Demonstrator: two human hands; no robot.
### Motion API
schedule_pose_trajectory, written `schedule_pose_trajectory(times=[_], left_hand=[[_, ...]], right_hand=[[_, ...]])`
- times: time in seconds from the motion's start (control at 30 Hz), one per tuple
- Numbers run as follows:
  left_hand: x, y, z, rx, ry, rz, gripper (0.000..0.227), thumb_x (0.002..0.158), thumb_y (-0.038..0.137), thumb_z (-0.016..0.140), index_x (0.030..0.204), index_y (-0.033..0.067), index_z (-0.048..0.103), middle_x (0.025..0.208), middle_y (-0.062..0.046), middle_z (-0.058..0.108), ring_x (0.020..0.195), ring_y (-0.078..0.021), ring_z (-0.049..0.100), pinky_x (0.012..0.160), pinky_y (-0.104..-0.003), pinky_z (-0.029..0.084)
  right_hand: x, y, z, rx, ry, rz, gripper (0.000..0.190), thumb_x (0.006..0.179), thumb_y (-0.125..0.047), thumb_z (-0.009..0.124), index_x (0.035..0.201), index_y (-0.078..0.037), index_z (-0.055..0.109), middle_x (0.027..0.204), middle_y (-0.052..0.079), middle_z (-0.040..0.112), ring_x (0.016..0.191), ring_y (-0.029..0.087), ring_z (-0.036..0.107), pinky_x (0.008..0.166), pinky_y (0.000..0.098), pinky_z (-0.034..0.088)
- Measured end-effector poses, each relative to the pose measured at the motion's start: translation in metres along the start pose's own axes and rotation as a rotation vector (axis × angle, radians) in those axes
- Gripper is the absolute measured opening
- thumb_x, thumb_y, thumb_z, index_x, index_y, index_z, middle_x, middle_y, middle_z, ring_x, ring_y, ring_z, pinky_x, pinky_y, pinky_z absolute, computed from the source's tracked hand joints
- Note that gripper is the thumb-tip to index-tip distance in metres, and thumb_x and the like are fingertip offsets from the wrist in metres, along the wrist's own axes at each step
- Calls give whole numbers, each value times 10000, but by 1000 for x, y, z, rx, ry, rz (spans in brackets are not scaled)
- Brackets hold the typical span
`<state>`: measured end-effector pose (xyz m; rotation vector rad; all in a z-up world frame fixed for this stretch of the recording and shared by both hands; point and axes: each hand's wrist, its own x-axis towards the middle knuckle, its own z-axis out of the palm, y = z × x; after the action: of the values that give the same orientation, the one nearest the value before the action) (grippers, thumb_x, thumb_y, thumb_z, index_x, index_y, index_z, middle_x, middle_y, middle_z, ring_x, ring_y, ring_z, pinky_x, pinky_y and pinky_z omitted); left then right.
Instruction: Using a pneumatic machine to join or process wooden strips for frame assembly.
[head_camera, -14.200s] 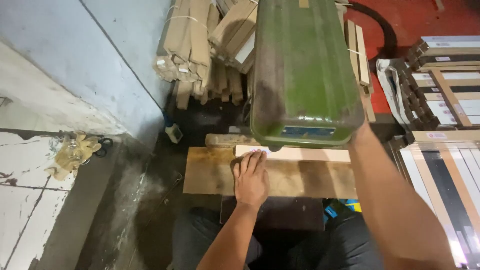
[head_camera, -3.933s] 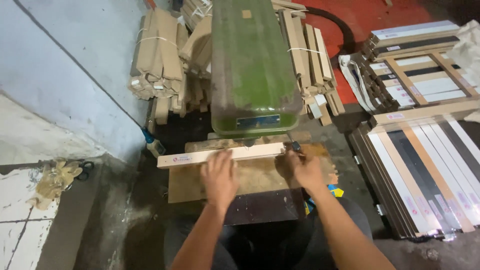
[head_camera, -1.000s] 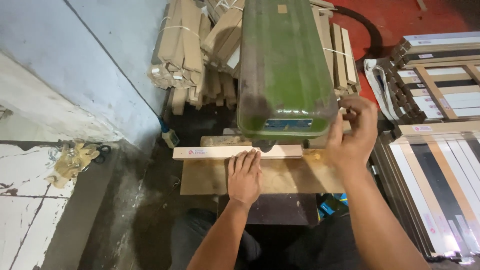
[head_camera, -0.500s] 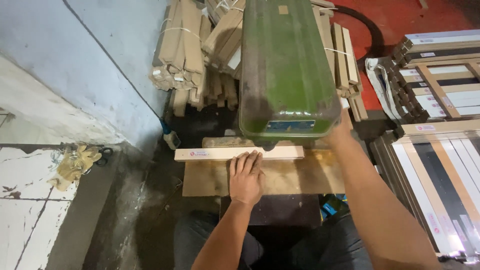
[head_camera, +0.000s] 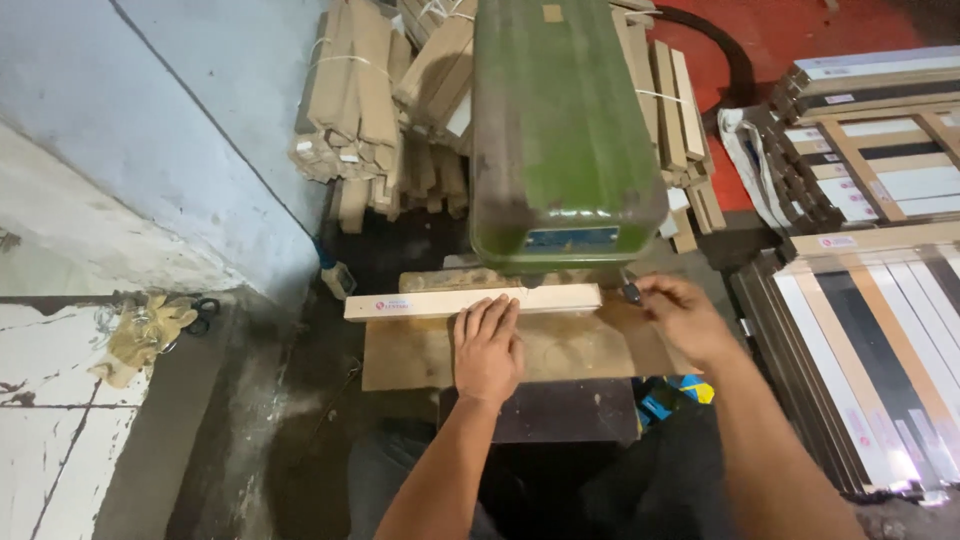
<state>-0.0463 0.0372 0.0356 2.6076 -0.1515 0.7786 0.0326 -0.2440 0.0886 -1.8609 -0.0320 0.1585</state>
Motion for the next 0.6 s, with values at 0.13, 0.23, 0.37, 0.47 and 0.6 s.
schedule_pose_trajectory(times=[0.13,0.23,0.37,0.47,0.6], left_hand=[[2,-5,-9,-98,35,6,416,923,142,591,1328,132,688,1328,-54,662,1311,-266,547,1169,-529,321],[0,-25,-18,-164,107,-4,417,899,136,646,1311,98,692,1294,-89,658,1298,-314,557,1145,-520,387],[-8,-107,-10,238,233,-553,368,958,282,673,1287,117,671,1317,-143,606,1263,-358,541,1064,-561,386],[-9,-166,-26,167,188,-938,514,988,450,646,1381,118,633,1278,-162,657,1183,-382,625,930,-620,492],[2,-166,-70,-37,83,-1080,514,989,541,640,1365,192,670,1232,-30,719,1170,-241,670,934,-538,512]], right_hand=[[-26,-31,29,-276,124,121,304,975,-197,595,1123,-10,785,1010,268,749,1042,443,703,919,584,520],[-24,-18,52,-296,145,307,402,969,-474,627,1092,-133,800,849,122,799,860,280,781,859,455,564],[-13,5,75,-293,187,280,425,983,-469,628,1231,-150,761,1054,149,780,1000,315,743,902,470,564],[0,35,80,-382,237,195,421,993,-465,614,1249,-163,756,1126,180,767,1139,387,695,970,507,537],[-8,38,88,-371,283,85,388,1016,-379,595,1201,-76,749,1039,180,789,1129,437,687,969,545,519]])
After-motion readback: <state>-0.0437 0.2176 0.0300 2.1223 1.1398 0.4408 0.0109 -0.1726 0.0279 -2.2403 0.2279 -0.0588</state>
